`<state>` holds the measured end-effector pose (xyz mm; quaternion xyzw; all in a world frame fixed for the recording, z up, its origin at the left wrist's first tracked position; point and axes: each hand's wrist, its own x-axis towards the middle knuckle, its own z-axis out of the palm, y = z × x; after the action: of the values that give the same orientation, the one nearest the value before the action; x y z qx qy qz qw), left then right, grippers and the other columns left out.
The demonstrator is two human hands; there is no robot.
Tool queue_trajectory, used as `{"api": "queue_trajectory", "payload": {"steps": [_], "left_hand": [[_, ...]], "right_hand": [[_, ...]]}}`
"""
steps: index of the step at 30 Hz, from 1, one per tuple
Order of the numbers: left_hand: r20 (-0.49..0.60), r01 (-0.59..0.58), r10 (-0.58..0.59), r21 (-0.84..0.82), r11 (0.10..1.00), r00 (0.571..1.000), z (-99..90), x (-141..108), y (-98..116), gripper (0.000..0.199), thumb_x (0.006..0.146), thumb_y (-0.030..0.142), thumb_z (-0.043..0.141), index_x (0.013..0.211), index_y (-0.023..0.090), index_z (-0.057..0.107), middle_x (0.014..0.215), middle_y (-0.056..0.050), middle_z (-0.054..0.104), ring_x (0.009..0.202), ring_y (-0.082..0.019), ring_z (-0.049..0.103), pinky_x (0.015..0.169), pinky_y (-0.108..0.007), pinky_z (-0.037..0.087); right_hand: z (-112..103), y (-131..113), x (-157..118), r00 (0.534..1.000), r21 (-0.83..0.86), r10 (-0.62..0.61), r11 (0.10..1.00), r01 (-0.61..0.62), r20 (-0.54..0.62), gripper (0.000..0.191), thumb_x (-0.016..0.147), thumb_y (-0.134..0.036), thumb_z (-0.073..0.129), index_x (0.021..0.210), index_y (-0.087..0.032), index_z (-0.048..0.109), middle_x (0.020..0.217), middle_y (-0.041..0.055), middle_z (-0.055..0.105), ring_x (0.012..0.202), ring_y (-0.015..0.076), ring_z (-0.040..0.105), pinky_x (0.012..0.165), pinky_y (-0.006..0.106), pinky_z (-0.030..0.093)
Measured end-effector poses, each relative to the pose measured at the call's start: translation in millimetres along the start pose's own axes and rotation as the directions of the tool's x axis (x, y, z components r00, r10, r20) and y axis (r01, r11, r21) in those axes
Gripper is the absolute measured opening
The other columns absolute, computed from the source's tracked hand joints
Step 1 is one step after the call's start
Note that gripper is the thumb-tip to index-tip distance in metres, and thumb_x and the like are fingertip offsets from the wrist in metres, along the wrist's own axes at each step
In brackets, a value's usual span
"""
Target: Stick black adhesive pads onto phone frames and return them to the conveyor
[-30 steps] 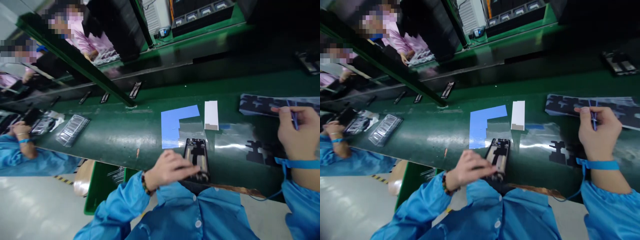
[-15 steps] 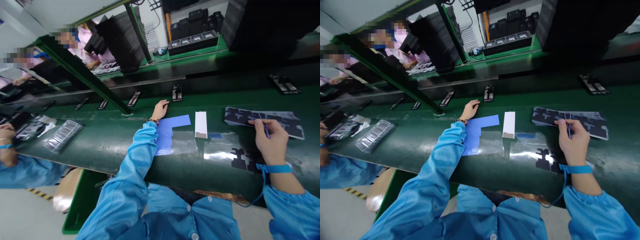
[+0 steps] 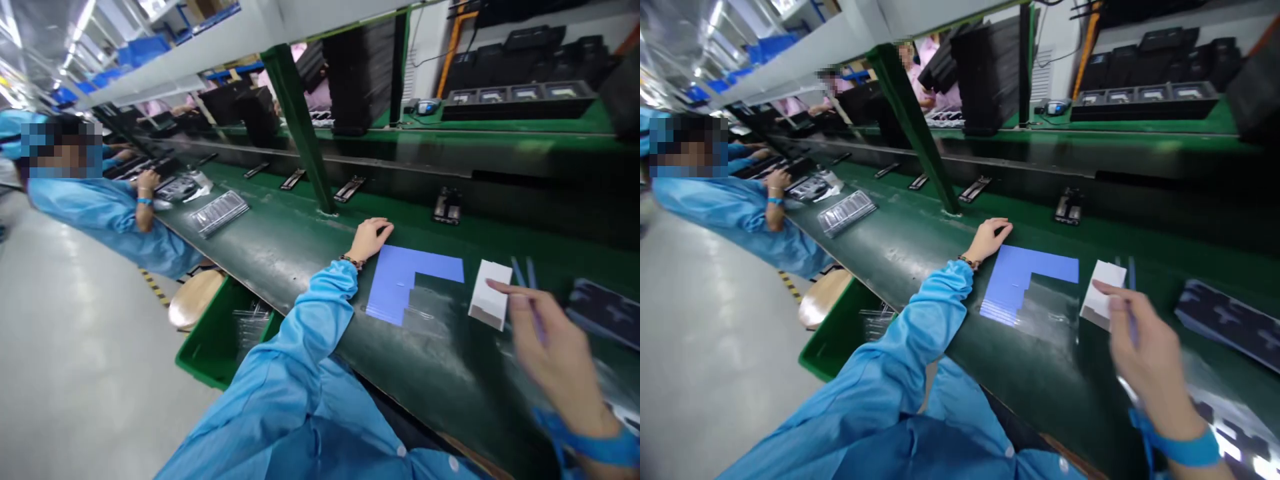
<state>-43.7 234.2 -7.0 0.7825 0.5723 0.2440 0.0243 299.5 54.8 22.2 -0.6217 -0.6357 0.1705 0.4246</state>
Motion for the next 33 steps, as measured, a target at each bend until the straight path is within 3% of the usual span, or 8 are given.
{"api": "queue_trajectory", "payload": {"steps": [3,6,11,18,22,27,30,33], "left_hand": [[-0.009,-0.058,0.058,-0.001,0.998,0.998,-10.0,-9,28,0.052,0.125,0.036,0.029,0.135,0.016,0.076,0.14,-0.014,0.077,0.131,-0.017,0.069,0.12,-0.039,0.055],[0.07,-0.251,0.255,-0.064,0.966,0.964,-12.1,-26,61,0.046,0.124,0.04,0.038,0.131,0.023,0.079,0.132,-0.007,0.081,0.124,-0.014,0.073,0.11,-0.033,0.056],[0.159,-0.606,0.643,-0.228,0.762,0.749,3.2,-53,104,0.047,0.117,0.058,0.055,0.131,0.023,0.083,0.121,-0.011,0.085,0.116,-0.024,0.078,0.09,-0.04,0.054],[0.175,-0.652,0.684,-0.208,0.729,0.708,8.2,-61,112,0.048,0.122,0.047,0.041,0.127,0.023,0.082,0.114,-0.011,0.084,0.107,-0.022,0.079,0.085,-0.037,0.052],[0.164,-0.618,0.65,-0.21,0.758,0.742,11.6,-59,111,0.041,0.12,0.042,0.049,0.134,0.019,0.08,0.115,-0.012,0.085,0.106,-0.023,0.08,0.086,-0.039,0.054],[0.15,-0.479,0.521,-0.243,0.844,0.84,9.1,-57,113,0.044,0.123,0.041,0.041,0.129,0.022,0.08,0.122,-0.01,0.085,0.12,-0.025,0.079,0.098,-0.043,0.057],[0.171,-0.398,0.484,-0.372,0.838,0.858,8.0,-56,114,0.043,0.122,0.041,0.041,0.127,0.023,0.08,0.13,-0.01,0.083,0.128,-0.027,0.077,0.106,-0.046,0.057],[0.243,-0.194,0.415,-0.611,0.768,0.877,10.4,-56,115,0.038,0.119,0.049,0.049,0.124,0.024,0.077,0.127,-0.009,0.082,0.119,-0.027,0.078,0.104,-0.043,0.059]], "right_hand": [[53,-30,3,0.986,0.105,-0.143,0.985,0.134,0.088,0.07,0.1,-0.076,0.064,0.152,-0.031,0.067,0.155,0.0139,0.072,0.126,0.0397,0.078,0.111,0.067,0.063],[82,-27,-2,0.984,0.138,-0.162,0.979,0.151,0.075,0.096,0.095,-0.076,0.074,0.172,-0.026,0.048,0.171,0.0188,0.059,0.145,0.0431,0.068,0.124,0.069,0.055],[83,-4,-16,0.981,0.151,-0.146,0.98,0.126,0.126,0.112,0.096,-0.076,0.072,0.184,-0.024,0.027,0.183,0.0194,0.041,0.165,0.0459,0.049,0.135,0.072,0.041],[82,-6,-18,0.982,0.118,-0.133,0.986,0.117,0.137,0.113,0.096,-0.08,0.069,0.184,-0.025,0.026,0.182,0.0205,0.043,0.165,0.0476,0.049,0.134,0.073,0.041],[82,-9,-17,0.986,0.086,-0.128,0.989,0.119,0.111,0.115,0.095,-0.084,0.067,0.184,-0.024,0.026,0.181,0.0221,0.043,0.164,0.0494,0.049,0.133,0.075,0.041],[81,-11,-16,0.991,0.064,-0.103,0.993,0.097,0.088,0.115,0.094,-0.085,0.068,0.184,-0.024,0.028,0.178,0.0221,0.048,0.161,0.0494,0.053,0.132,0.075,0.044],[81,-10,-17,0.993,0.068,-0.079,0.995,0.073,0.086,0.117,0.093,-0.085,0.069,0.184,-0.025,0.028,0.178,0.0214,0.049,0.157,0.0508,0.057,0.13,0.077,0.045],[81,-9,-17,0.994,0.075,-0.068,0.995,0.061,0.09,0.12,0.088,-0.086,0.073,0.184,-0.032,0.028,0.179,0.0173,0.049,0.153,0.052,0.061,0.127,0.076,0.049]]}}
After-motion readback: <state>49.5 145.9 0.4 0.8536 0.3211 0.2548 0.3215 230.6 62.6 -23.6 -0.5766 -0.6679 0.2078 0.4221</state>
